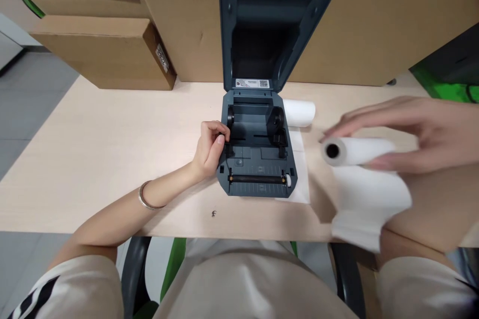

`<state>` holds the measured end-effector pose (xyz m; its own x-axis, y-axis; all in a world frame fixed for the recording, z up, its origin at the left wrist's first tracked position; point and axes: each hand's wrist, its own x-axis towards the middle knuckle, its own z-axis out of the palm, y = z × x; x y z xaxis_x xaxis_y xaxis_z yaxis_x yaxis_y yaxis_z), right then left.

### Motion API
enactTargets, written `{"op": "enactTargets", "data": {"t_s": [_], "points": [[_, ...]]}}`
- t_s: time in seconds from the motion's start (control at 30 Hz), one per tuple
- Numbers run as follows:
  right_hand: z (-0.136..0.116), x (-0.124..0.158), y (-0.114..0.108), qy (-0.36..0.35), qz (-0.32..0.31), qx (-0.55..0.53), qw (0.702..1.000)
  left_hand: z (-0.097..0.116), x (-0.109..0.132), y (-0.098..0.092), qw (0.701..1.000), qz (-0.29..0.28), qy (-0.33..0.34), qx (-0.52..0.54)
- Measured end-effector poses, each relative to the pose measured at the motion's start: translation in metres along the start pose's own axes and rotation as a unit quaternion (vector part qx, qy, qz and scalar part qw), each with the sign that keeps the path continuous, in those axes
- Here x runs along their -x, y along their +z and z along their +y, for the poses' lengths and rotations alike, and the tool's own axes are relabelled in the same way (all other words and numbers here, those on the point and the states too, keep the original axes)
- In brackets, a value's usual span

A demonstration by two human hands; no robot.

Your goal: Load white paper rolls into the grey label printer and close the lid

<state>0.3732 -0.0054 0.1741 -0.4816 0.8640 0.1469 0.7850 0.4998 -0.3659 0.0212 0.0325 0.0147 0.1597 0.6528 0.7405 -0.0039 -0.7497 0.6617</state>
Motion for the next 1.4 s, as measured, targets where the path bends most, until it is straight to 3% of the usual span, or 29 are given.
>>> {"op": "enactTargets", "data": {"t_s": [0.23,0.4,0.57,0.7,0.8,0.87,1.03,1.4], "points": [[-0.025,-0.077,0.046,-0.081,-0.005,-0.036,0.996,0.0,-0.002,0.0,1.0,-0.008,0.024,0.005],[-0.019,-0.095,0.08,-0.113,0.004,-0.021,0.993,0.002,-0.001,0.0,1.0,-0.01,0.016,-0.004],[-0.016,-0.104,0.096,-0.107,0.072,0.056,0.99,0.003,-0.003,0.001,0.999,-0.018,0.028,0.014],[-0.023,-0.094,0.075,-0.104,0.069,-0.016,0.992,0.002,-0.003,0.001,0.999,-0.021,0.036,0.018],[-0.037,-0.077,0.054,-0.097,0.016,-0.149,0.984,0.001,-0.003,0.0,0.999,-0.023,0.042,0.013],[-0.048,-0.066,0.048,-0.108,-0.021,-0.168,0.98,0.001,-0.003,0.0,0.999,-0.026,0.04,0.01],[-0.069,-0.046,0.065,-0.14,-0.003,-0.005,0.99,0.001,-0.003,-0.001,0.999,-0.028,0.037,0.014],[-0.098,-0.011,0.09,-0.209,0.056,0.158,0.963,0.003,-0.003,0.0,0.999,-0.03,0.039,0.019]]}}
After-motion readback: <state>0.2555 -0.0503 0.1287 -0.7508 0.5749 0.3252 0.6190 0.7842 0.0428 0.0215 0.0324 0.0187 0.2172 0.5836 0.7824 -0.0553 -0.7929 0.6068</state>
